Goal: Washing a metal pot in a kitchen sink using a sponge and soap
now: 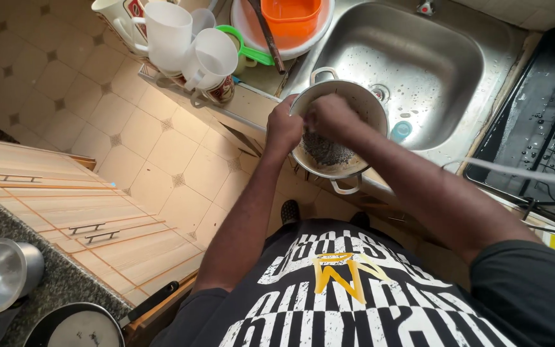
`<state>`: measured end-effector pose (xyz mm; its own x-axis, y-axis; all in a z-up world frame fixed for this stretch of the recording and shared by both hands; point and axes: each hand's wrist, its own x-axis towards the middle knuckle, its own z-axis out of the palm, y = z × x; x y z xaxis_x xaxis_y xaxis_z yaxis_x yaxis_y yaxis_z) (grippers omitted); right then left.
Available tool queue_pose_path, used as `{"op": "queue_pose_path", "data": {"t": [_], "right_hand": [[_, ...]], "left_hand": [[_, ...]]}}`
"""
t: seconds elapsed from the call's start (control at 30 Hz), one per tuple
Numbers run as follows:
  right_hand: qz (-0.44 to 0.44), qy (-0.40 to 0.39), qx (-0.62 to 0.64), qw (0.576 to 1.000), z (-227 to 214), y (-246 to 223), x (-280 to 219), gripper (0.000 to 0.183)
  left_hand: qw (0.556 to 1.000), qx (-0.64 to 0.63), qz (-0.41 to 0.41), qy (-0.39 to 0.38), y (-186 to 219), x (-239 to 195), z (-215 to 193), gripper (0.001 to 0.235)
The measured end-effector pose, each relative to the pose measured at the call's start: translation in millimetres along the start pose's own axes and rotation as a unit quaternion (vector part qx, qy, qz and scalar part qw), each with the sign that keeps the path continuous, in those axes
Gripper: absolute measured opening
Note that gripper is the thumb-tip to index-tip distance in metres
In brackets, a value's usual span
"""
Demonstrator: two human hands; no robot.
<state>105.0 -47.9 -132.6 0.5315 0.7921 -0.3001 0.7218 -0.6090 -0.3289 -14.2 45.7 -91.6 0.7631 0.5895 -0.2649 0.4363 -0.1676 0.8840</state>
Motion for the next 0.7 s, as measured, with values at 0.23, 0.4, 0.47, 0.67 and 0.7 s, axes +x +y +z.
{"op": "queue_pose_path", "data": {"t": [0.23, 0.4, 0.47, 0.67, 0.7], "right_hand": [[-0.134, -0.143, -0.039, 0.980, 22.4, -1.8, -52.2, 0.016], [-0.111, -0.173, -0.038, 0.978, -2.9, -2.2, -72.5, 0.015], [-0.108, -0.174, -0.027, 0.978, 5.6, -10.3, -58.7, 0.019], [0.035, 0.076, 0.121, 0.989, 36.4, -9.6, -6.0, 0.018], [0.036, 0.103, 0.194, 0.975, 38.4, -4.1, -2.6, 0.012]], "left_hand": [[1.000, 0.015, -0.015, -0.013, 15.9, -11.2, -5.0, 0.056], [1.000, 0.004, -0.004, -0.002, 21.2, -16.0, -3.1, 0.056], [1.000, 0.004, 0.001, 0.004, 21.2, -12.4, -3.4, 0.057], [1.000, 0.016, 0.002, 0.009, 6.5, 0.9, 0.5, 0.058], [1.000, 0.014, -0.002, 0.016, 7.4, -0.1, 0.1, 0.058]]}}
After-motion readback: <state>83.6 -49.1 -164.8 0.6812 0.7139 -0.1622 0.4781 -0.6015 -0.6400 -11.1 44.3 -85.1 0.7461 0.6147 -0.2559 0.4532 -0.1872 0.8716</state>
